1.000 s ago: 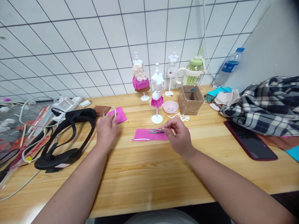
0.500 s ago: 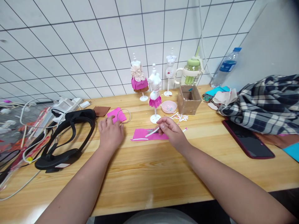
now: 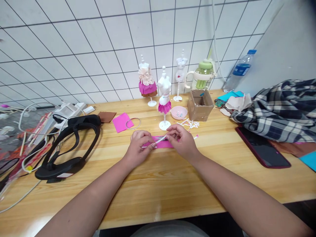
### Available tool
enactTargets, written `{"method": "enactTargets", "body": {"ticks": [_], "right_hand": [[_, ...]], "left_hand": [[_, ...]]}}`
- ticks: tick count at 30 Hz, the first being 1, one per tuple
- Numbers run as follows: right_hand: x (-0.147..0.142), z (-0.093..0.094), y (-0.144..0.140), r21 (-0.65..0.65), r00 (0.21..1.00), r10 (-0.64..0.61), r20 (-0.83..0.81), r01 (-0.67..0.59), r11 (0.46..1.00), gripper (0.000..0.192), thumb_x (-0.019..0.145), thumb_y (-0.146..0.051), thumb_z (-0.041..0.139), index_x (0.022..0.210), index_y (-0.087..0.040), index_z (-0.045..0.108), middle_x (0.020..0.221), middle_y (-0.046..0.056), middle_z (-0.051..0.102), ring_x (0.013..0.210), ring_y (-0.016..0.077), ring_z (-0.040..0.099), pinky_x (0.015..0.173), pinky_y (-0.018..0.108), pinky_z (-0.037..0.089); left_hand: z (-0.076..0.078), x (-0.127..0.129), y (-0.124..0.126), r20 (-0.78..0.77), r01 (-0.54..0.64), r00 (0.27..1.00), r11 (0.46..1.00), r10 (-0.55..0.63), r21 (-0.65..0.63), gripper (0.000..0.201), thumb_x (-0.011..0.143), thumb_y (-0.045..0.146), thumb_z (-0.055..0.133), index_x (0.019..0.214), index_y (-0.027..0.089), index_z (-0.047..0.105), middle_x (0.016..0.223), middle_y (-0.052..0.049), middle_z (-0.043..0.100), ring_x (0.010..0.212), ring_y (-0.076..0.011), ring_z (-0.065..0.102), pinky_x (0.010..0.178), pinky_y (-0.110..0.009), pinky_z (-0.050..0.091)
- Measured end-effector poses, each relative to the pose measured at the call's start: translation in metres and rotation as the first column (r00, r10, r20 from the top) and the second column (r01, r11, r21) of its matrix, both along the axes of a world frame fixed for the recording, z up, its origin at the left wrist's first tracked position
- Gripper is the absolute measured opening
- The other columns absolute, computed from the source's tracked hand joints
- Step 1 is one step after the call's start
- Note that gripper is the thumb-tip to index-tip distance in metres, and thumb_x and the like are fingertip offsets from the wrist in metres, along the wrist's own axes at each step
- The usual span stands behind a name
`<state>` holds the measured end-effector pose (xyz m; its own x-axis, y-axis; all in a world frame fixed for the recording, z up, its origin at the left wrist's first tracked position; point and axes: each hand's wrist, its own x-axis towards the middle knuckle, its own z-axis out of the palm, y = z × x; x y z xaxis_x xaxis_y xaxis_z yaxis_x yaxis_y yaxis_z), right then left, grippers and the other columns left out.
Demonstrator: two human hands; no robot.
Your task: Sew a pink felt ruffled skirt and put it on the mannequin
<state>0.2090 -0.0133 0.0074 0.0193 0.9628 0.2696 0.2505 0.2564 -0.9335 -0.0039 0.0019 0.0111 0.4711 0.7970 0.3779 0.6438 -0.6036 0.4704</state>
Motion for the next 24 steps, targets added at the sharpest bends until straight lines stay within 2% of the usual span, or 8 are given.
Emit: {"method": "enactTargets", "body": {"ticks": [3,6,8,10,13,16,19,24], "right_hand": [[0.008,0.007,-0.002,0.278,0.96,-0.158,0.232,0.09,0.956,0.02,0.082,-0.019,0.059,0.101,-0.022,0.061,0.097,0.006,0.071,0.089,0.0212,0.063,0.079,0.037,0.048],[0.009,0.011,-0.007,0.457,0.891,-0.055,0.452,-0.179,0.871,0.025,0.086,-0.027,0.061,0.11,-0.023,0.063,0.12,0.007,0.068,0.114,0.0255,0.057,0.097,0.043,0.041],[0.005,0.011,-0.009,0.417,0.824,0.04,0.565,-0.327,0.848,0.024,0.087,-0.032,0.062,0.109,-0.024,0.066,0.112,0.005,0.071,0.11,0.0243,0.059,0.1,0.043,0.038],[0.001,0.007,-0.009,0.363,0.795,0.065,0.603,-0.346,0.865,0.017,0.09,-0.033,0.061,0.102,-0.024,0.069,0.095,0.003,0.075,0.095,0.0208,0.064,0.099,0.041,0.036],[-0.001,0.001,-0.006,0.33,0.82,0.057,0.569,-0.291,0.898,0.013,0.092,-0.029,0.059,0.091,-0.025,0.071,0.085,0.0,0.076,0.08,0.0172,0.065,0.09,0.037,0.039],[-0.001,-0.001,-0.003,0.256,0.826,0.071,0.56,-0.254,0.933,0.014,0.092,-0.025,0.057,0.09,-0.023,0.07,0.087,0.002,0.075,0.08,0.0185,0.063,0.077,0.033,0.041],[-0.001,0.0,-0.001,0.148,0.812,0.072,0.58,-0.193,0.97,0.015,0.092,-0.019,0.054,0.09,-0.021,0.068,0.088,0.003,0.072,0.085,0.0201,0.061,0.077,0.033,0.04],[-0.001,-0.001,0.004,-0.039,0.842,0.113,0.528,-0.109,0.993,0.014,0.092,-0.025,0.051,0.102,-0.023,0.062,0.087,0.001,0.071,0.086,0.02,0.063,0.08,0.034,0.038]], "left_hand": [[0.003,-0.002,-0.002,-0.126,0.014,0.992,0.993,0.001,0.118,0.019,0.09,0.035,0.057,0.083,0.025,0.072,0.093,-0.006,0.064,0.095,-0.0233,0.049,0.091,-0.043,0.033],[0.006,-0.002,-0.005,-0.246,0.094,0.969,0.97,-0.037,0.224,0.015,0.09,0.031,0.058,0.086,0.027,0.072,0.094,-0.005,0.066,0.096,-0.0232,0.049,0.098,-0.048,0.028],[0.008,-0.001,-0.007,-0.268,0.131,0.961,0.96,-0.062,0.248,0.016,0.091,0.029,0.056,0.087,0.027,0.072,0.093,-0.005,0.066,0.094,-0.0223,0.05,0.099,-0.048,0.028],[0.008,0.0,-0.008,-0.25,0.13,0.966,0.963,-0.069,0.236,0.017,0.091,0.03,0.056,0.087,0.026,0.072,0.093,-0.004,0.067,0.093,-0.0215,0.05,0.099,-0.047,0.028],[0.006,0.002,-0.008,-0.193,0.083,0.98,0.981,-0.048,0.174,0.018,0.09,0.036,0.058,0.086,0.027,0.073,0.091,-0.004,0.067,0.092,-0.0212,0.051,0.094,-0.044,0.031],[0.003,0.002,-0.005,-0.162,0.036,0.987,0.997,-0.024,0.074,0.022,0.091,0.04,0.057,0.088,0.027,0.075,0.088,-0.004,0.068,0.091,-0.0209,0.055,0.095,-0.043,0.032],[-0.002,-0.002,0.004,-0.176,-0.073,0.982,0.997,0.069,-0.012,0.029,0.096,0.038,0.048,0.094,0.027,0.075,0.077,-0.002,0.069,0.081,-0.0183,0.059,0.1,-0.045,0.031],[-0.011,-0.013,0.018,-0.213,-0.144,0.968,0.989,0.133,-0.037,0.028,0.092,0.039,0.053,0.098,0.025,0.076,0.078,-0.006,0.069,0.077,-0.0206,0.058,0.077,-0.035,0.042]]}}
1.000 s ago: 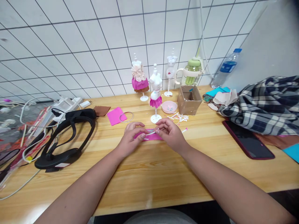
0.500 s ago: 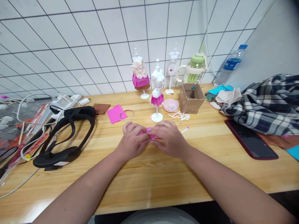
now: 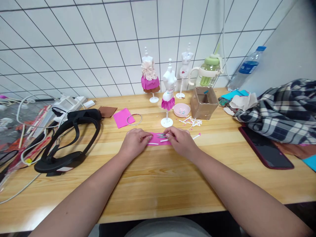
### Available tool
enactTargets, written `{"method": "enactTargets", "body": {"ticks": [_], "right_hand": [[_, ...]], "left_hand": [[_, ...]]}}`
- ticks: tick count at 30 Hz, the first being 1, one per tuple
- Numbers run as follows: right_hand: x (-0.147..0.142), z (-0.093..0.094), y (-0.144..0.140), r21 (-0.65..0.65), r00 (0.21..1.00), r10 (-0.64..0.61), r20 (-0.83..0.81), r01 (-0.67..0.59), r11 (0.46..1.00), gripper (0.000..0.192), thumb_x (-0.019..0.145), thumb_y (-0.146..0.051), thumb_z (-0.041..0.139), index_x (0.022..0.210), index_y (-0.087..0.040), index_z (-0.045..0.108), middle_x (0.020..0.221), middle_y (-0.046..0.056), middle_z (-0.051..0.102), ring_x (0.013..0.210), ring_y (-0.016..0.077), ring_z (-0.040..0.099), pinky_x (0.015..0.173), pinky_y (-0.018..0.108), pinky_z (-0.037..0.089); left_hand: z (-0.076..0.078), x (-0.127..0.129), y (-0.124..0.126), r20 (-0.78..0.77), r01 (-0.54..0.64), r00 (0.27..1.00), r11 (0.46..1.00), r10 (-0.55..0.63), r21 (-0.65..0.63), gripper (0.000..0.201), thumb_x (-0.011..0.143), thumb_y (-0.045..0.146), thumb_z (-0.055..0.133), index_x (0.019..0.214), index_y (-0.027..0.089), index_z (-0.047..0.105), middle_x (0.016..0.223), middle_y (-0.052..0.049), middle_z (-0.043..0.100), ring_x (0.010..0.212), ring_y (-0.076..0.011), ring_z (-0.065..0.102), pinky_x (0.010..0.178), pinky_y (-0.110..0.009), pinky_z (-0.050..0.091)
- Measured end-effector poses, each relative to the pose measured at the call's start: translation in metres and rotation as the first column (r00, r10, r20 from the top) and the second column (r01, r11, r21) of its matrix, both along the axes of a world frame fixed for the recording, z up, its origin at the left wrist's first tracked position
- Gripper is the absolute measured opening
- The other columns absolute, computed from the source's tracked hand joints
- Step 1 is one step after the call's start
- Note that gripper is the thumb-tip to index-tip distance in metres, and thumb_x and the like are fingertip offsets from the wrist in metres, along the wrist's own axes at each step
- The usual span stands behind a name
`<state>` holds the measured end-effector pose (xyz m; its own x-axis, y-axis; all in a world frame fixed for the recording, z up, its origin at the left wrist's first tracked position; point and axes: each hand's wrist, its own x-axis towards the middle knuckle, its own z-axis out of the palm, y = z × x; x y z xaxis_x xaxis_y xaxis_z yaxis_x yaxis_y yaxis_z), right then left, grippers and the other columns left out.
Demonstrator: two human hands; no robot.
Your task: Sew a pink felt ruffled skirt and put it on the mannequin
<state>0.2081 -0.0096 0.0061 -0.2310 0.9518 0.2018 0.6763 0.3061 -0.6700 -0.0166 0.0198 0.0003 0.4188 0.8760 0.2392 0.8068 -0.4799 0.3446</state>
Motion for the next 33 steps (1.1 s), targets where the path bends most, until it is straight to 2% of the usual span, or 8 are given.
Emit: {"method": "enactTargets", "body": {"ticks": [2,4,7,11,14,25,33], "right_hand": [[-0.001,-0.003,0.001,-0.034,1.0,-0.014,-0.015,0.014,0.999,0.021,0.091,-0.029,0.053,0.112,-0.024,0.057,0.089,0.001,0.071,0.088,0.0199,0.063,0.083,0.035,0.038],[-0.003,-0.006,0.002,-0.055,0.999,-0.036,0.007,0.037,0.998,0.026,0.088,-0.025,0.056,0.113,-0.024,0.054,0.09,0.0,0.071,0.088,0.0195,0.063,0.085,0.037,0.037],[-0.007,-0.009,0.003,-0.094,0.996,-0.081,0.025,0.083,0.992,0.023,0.084,-0.019,0.057,0.106,-0.024,0.055,0.086,-0.001,0.072,0.083,0.0188,0.063,0.082,0.036,0.037],[-0.012,-0.009,0.003,-0.166,0.983,-0.173,-0.056,0.162,0.973,0.017,0.081,-0.023,0.06,0.097,-0.026,0.055,0.082,-0.004,0.072,0.077,0.0173,0.064,0.073,0.031,0.039],[-0.014,-0.009,0.003,-0.212,0.977,-0.198,-0.078,0.177,0.961,0.017,0.078,-0.027,0.064,0.092,-0.026,0.055,0.078,-0.006,0.072,0.076,0.0169,0.064,0.07,0.03,0.038],[-0.015,-0.014,0.006,-0.251,0.978,-0.208,-0.024,0.195,0.948,0.015,0.076,-0.027,0.064,0.086,-0.026,0.052,0.076,-0.007,0.072,0.075,0.0168,0.064,0.068,0.029,0.035],[-0.015,-0.012,0.004,-0.209,0.979,-0.197,0.05,0.203,0.957,0.014,0.076,-0.021,0.061,0.086,-0.025,0.053,0.07,-0.009,0.069,0.068,0.0145,0.061,0.068,0.027,0.033]], "left_hand": [[-0.001,0.001,0.0,-0.013,0.005,1.0,1.0,-0.005,0.001,0.022,0.087,0.038,0.059,0.094,0.025,0.075,0.081,-0.005,0.069,0.08,-0.0215,0.058,0.076,-0.035,0.041],[-0.002,0.006,-0.002,-0.032,0.006,0.999,1.0,-0.006,-0.011,0.016,0.084,0.035,0.063,0.091,0.024,0.073,0.081,-0.004,0.069,0.081,-0.0219,0.059,0.075,-0.035,0.04],[-0.003,0.012,-0.006,-0.066,0.01,0.998,1.0,-0.012,-0.028,0.009,0.081,0.03,0.064,0.085,0.024,0.07,0.081,-0.003,0.068,0.081,-0.0223,0.059,0.075,-0.036,0.039],[-0.005,0.014,-0.007,-0.096,0.002,0.995,0.999,-0.006,-0.041,0.007,0.081,0.029,0.063,0.082,0.025,0.069,0.08,-0.002,0.068,0.083,-0.0231,0.059,0.08,-0.04,0.036],[-0.006,0.013,-0.006,-0.097,0.003,0.995,0.998,-0.01,-0.064,0.009,0.082,0.032,0.063,0.083,0.025,0.068,0.08,-0.002,0.068,0.083,-0.0229,0.059,0.081,-0.04,0.035],[-0.01,0.012,-0.005,-0.119,0.03,0.992,0.994,-0.043,-0.106,0.011,0.085,0.032,0.059,0.087,0.023,0.066,0.085,-0.003,0.066,0.088,-0.0231,0.058,0.084,-0.04,0.034],[-0.008,0.013,-0.006,-0.136,0.031,0.99,0.994,-0.045,-0.101,0.011,0.088,0.031,0.055,0.088,0.023,0.063,0.086,-0.002,0.066,0.09,-0.0221,0.058,0.091,-0.043,0.031]]}}
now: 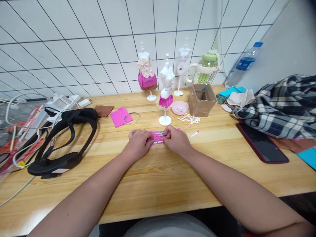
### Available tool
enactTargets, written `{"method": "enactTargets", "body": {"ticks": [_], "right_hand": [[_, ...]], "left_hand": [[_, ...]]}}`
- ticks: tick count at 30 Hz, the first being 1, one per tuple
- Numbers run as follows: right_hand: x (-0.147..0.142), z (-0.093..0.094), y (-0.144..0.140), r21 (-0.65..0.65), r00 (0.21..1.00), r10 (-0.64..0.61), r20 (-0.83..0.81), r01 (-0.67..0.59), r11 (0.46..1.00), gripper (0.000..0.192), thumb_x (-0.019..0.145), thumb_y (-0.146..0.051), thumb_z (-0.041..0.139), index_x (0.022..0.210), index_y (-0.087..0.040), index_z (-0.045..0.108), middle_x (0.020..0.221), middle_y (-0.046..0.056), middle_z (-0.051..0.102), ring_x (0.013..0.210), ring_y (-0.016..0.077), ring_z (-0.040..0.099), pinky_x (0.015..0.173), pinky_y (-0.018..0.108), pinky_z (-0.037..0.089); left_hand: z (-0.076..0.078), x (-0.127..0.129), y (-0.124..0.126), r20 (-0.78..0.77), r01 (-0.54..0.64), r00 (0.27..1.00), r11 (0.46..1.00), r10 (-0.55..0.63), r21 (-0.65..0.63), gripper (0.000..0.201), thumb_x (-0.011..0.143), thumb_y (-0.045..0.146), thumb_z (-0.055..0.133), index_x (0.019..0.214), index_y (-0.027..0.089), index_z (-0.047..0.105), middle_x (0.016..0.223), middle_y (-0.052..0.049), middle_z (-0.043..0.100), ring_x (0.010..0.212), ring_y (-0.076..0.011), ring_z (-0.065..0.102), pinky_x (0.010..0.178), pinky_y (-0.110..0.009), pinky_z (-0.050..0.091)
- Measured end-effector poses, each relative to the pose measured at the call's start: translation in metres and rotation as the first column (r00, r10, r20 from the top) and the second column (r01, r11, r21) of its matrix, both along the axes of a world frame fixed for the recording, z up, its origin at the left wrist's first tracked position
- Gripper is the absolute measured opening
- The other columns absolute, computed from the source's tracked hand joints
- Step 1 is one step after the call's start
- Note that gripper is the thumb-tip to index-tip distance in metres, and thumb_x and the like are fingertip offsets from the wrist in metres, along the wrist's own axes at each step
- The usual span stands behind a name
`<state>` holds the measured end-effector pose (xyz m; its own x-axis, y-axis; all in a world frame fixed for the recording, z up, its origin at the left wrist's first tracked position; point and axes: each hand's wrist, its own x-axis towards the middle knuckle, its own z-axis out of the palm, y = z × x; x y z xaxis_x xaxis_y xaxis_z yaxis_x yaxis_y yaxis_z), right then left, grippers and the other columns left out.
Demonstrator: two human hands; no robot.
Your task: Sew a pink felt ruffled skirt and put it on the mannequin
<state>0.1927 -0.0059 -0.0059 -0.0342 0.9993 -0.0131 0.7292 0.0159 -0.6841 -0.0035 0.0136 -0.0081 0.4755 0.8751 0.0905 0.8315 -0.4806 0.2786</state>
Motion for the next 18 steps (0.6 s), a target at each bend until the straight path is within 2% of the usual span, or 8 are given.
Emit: {"method": "enactTargets", "body": {"ticks": [5,8,11,18], "right_hand": [[0.0,0.0,0.001,0.014,0.999,0.019,0.026,-0.019,1.0,0.014,0.076,-0.021,0.062,0.085,-0.024,0.052,0.07,-0.008,0.068,0.068,0.0142,0.061,0.07,0.027,0.034],[0.0,0.0,0.001,0.016,0.999,0.026,0.039,-0.026,1.0,0.013,0.077,-0.024,0.063,0.085,-0.024,0.053,0.071,-0.007,0.068,0.069,0.0144,0.06,0.069,0.027,0.033],[-0.001,-0.001,0.002,0.013,0.998,0.029,0.053,-0.03,0.999,0.013,0.077,-0.024,0.064,0.085,-0.024,0.053,0.072,-0.007,0.069,0.069,0.0143,0.061,0.068,0.026,0.033],[0.003,0.0,0.0,0.032,0.997,0.066,0.036,-0.067,0.997,0.012,0.078,-0.024,0.062,0.089,-0.025,0.057,0.082,-0.004,0.072,0.075,0.015,0.064,0.064,0.025,0.036]], "left_hand": [[0.0,0.004,-0.003,0.006,-0.047,0.999,0.999,0.047,0.003,0.024,0.094,0.039,0.046,0.088,0.024,0.064,0.086,-0.002,0.065,0.093,-0.0236,0.056,0.098,-0.051,0.025],[0.001,0.01,-0.006,0.03,-0.091,0.996,0.993,0.089,0.069,0.029,0.087,0.049,0.057,0.08,0.022,0.064,0.087,-0.004,0.063,0.094,-0.0255,0.053,0.095,-0.05,0.028],[-0.001,0.016,-0.006,0.091,-0.116,0.99,0.987,0.106,0.114,0.025,0.08,0.046,0.067,0.077,0.022,0.063,0.098,-0.004,0.061,0.098,-0.0256,0.049,0.093,-0.047,0.03],[-0.013,0.014,0.003,0.163,-0.082,0.984,0.996,0.074,0.043,0.019,0.078,0.042,0.071,0.078,0.024,0.065,0.11,-0.003,0.06,0.109,-0.0241,0.051,0.101,-0.046,0.029]]}}
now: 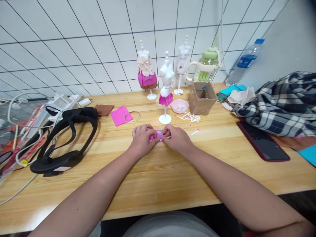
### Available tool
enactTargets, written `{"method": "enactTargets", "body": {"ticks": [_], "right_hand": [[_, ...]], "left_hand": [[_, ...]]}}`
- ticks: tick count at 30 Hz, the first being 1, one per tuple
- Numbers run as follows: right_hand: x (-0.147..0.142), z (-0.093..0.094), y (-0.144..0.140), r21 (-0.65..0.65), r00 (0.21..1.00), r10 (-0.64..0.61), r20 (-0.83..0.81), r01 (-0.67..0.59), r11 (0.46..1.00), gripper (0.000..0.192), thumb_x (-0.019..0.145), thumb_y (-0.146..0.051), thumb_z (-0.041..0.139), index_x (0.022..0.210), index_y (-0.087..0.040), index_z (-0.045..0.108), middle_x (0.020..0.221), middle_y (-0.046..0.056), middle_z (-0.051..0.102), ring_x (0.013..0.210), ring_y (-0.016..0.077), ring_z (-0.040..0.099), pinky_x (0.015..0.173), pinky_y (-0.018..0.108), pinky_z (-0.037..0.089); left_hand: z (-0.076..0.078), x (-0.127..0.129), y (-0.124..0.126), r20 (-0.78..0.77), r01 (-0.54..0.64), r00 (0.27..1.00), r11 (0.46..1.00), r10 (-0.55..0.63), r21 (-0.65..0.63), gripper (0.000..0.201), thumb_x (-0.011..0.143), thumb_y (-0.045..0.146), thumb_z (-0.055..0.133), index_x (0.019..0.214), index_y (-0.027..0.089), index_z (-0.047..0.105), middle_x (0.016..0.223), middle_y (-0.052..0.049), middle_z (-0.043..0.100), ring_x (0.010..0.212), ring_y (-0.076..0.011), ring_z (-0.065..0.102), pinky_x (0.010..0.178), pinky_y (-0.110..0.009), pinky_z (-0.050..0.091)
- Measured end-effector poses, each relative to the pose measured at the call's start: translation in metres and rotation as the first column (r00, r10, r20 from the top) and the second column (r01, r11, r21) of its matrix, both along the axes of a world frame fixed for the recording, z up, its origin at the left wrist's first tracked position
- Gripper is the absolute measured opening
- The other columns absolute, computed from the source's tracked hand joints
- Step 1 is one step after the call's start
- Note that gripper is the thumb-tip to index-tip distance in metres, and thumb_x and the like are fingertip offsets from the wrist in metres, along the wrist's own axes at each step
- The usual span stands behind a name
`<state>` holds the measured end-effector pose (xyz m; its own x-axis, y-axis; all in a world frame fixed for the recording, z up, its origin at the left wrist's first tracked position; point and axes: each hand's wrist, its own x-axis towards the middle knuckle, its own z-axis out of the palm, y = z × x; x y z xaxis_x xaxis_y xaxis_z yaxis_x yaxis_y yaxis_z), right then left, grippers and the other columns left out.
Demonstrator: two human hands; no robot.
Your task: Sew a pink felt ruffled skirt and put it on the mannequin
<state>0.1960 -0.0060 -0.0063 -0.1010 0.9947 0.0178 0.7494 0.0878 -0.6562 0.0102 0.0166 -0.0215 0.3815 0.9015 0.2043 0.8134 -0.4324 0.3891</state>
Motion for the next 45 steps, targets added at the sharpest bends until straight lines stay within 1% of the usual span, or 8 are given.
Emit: {"method": "enactTargets", "body": {"ticks": [4,8,20,24,31,35,40,45], "right_hand": [[0.009,0.006,-0.001,0.014,0.999,0.003,0.035,-0.004,1.0,0.007,0.08,-0.025,0.06,0.087,-0.024,0.061,0.081,-0.002,0.071,0.074,0.0151,0.062,0.063,0.025,0.037],[0.018,0.01,0.002,-0.06,1.0,0.003,0.031,-0.001,0.998,0.009,0.078,-0.023,0.062,0.087,-0.024,0.064,0.076,-0.004,0.071,0.071,0.0142,0.06,0.062,0.025,0.037],[0.021,0.005,0.007,-0.086,0.994,0.037,0.099,-0.029,0.996,0.012,0.075,-0.023,0.063,0.087,-0.025,0.06,0.079,-0.004,0.07,0.072,0.0138,0.059,0.059,0.024,0.033],[0.02,0.005,0.006,-0.076,0.99,0.058,0.129,-0.049,0.996,0.012,0.076,-0.024,0.062,0.088,-0.025,0.058,0.079,-0.003,0.069,0.072,0.0145,0.059,0.059,0.024,0.033],[0.016,0.005,0.002,-0.022,0.971,0.092,0.219,-0.089,0.996,0.013,0.081,-0.025,0.059,0.094,-0.024,0.058,0.084,0.0,0.07,0.075,0.0173,0.062,0.06,0.026,0.033],[0.02,0.009,0.003,-0.03,0.946,0.049,0.32,-0.042,0.999,0.021,0.08,-0.034,0.064,0.097,-0.025,0.057,0.086,0.002,0.071,0.08,0.0217,0.064,0.06,0.028,0.033],[0.034,0.015,0.008,-0.152,0.924,0.009,0.381,0.053,0.987,0.038,0.073,-0.048,0.071,0.1,-0.027,0.054,0.092,0.004,0.07,0.083,0.0236,0.065,0.061,0.028,0.036],[0.039,0.017,0.011,-0.207,0.93,0.018,0.368,0.063,0.976,0.037,0.073,-0.047,0.072,0.098,-0.028,0.054,0.094,0.001,0.069,0.084,0.0219,0.063,0.061,0.028,0.035]], "left_hand": [[-0.001,-0.002,0.001,0.006,0.009,1.0,1.0,-0.009,-0.012,0.014,0.078,0.038,0.071,0.079,0.025,0.065,0.112,-0.002,0.06,0.111,-0.024,0.051,0.103,-0.047,0.029],[0.0,-0.003,0.001,0.001,0.001,1.0,1.0,-0.001,-0.028,0.013,0.078,0.037,0.071,0.079,0.026,0.065,0.112,-0.002,0.061,0.111,-0.0243,0.051,0.103,-0.047,0.03],[0.003,-0.003,0.002,-0.01,0.005,1.0,0.999,-0.005,-0.044,0.011,0.078,0.036,0.07,0.08,0.026,0.067,0.116,-0.002,0.061,0.114,-0.0254,0.051,0.102,-0.048,0.032],[0.006,-0.003,0.001,-0.005,0.089,0.996,0.996,-0.089,-0.023,0.014,0.083,0.032,0.065,0.096,0.033,0.071,0.123,-0.003,0.057,0.118,-0.0252,0.048,0.102,-0.047,0.032],[0.006,-0.004,-0.002,-0.106,0.287,0.954,0.956,-0.281,0.054,0.029,0.092,0.023,0.054,0.095,0.042,0.075,0.125,-0.001,0.058,0.122,-0.0232,0.044,0.112,-0.053,0.017],[0.006,-0.004,-0.001,-0.139,0.307,0.944,0.951,-0.3,0.032,0.038,0.092,0.018,0.053,0.105,0.049,0.071,0.129,0.001,0.058,0.125,-0.0233,0.043,0.113,-0.056,0.014],[0.008,-0.005,0.0,-0.155,0.31,0.939,0.951,-0.306,0.001,0.043,0.089,0.014,0.053,0.104,0.051,0.071,0.136,0.003,0.055,0.129,-0.0258,0.04,0.112,-0.06,0.014],[0.01,-0.006,-0.001,-0.188,0.311,0.933,0.95,-0.306,-0.004,0.043,0.09,0.016,0.051,0.107,0.051,0.07,0.139,0.003,0.053,0.131,-0.027,0.039,0.111,-0.061,0.015]]}}
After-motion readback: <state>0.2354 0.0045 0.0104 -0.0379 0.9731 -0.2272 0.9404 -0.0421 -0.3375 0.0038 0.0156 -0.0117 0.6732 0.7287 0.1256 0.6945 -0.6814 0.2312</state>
